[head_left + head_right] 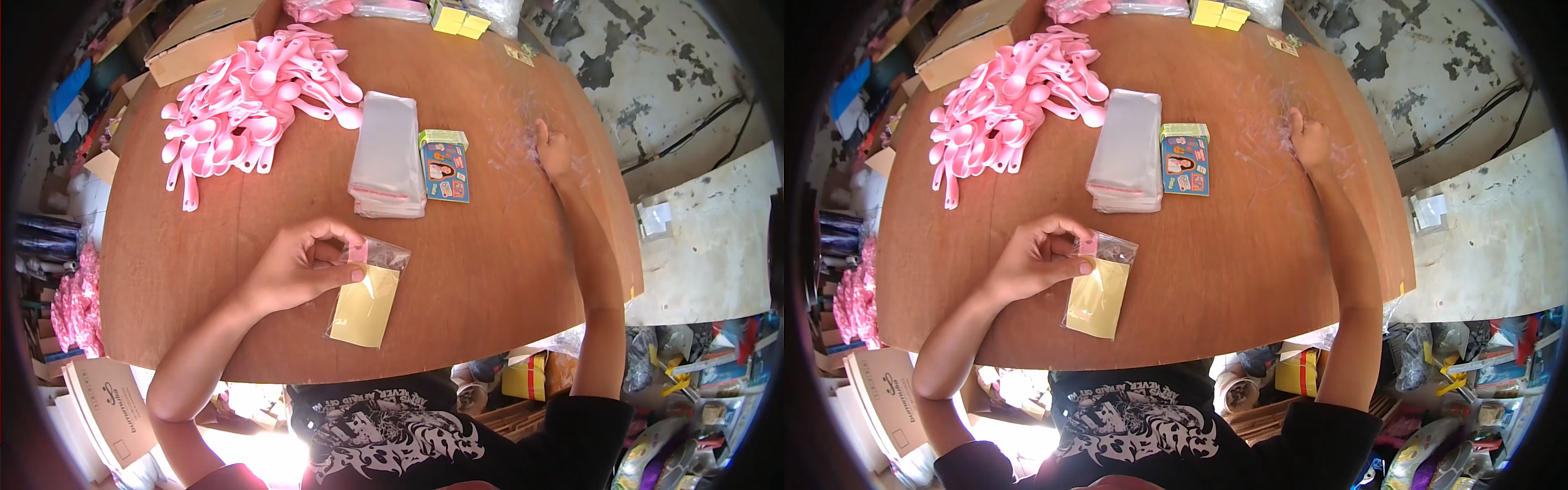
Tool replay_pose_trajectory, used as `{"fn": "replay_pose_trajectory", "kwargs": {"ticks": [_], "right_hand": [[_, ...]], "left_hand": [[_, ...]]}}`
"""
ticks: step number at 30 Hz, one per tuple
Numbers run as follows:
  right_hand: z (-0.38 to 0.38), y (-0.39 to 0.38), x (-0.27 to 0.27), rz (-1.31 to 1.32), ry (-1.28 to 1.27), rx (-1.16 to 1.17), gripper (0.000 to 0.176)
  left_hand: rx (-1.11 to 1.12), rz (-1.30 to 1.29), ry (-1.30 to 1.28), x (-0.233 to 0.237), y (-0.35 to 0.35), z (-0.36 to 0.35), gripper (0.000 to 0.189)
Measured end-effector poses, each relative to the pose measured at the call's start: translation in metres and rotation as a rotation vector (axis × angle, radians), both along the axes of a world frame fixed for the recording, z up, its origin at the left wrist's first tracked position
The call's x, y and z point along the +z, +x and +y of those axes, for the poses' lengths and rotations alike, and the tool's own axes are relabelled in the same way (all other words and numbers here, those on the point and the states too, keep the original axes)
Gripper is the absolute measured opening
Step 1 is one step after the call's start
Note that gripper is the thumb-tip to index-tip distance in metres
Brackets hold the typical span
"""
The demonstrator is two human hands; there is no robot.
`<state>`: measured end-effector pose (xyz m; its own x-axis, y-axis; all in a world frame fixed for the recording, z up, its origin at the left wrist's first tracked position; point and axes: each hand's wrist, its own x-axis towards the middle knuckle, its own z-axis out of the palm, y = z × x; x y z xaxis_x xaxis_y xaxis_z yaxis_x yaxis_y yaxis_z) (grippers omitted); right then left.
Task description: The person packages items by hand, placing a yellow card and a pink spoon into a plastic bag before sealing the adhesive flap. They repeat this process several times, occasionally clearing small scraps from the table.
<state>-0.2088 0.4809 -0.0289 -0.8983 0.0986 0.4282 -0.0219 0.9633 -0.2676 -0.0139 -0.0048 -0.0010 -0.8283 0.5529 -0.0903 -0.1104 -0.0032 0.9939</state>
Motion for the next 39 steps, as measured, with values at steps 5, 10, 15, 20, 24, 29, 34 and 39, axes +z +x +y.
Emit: {"fn": "replay_pose_trajectory", "kwargs": {"ticks": [5,10,15,20,24,29,34,39], "right_hand": [[-0.009,0.003,0.001,0.418,0.047,0.289,0.016],[-0.017,0.016,0.005,0.588,0.046,0.22,0.017],[-0.028,0.024,0.014,0.322,-0.101,0.071,0.019],[-0.02,0.022,0.021,-0.027,0.074,-0.029,0.05],[-0.015,0.009,0.006,0.057,0.087,0.173,0.072],[-0.032,0.017,0.078,-0.435,-0.439,0.146,0.072],[-0.025,0.005,0.122,-0.491,-0.199,0.161,0.069],[0.008,-0.016,0.093,-0.2,0.018,0.133,0.045]], "left_hand": [[-0.001,-0.015,-0.001,0.005,0.001,0.001,0.029],[-0.007,-0.011,0.04,-0.004,-0.001,0.001,0.03],[-0.021,-0.031,0.013,-0.002,-0.002,0.001,0.032],[-0.029,-0.032,-0.01,-0.002,-0.001,-0.001,0.032],[-0.017,-0.032,-0.011,0.0,-0.002,0.0,0.028],[-0.023,0.009,0.033,0.001,-0.001,0.001,0.025],[-0.021,-0.013,0.033,0.001,-0.001,0.0,0.025],[-0.033,-0.025,0.006,0.0,-0.002,-0.002,0.03]]}}
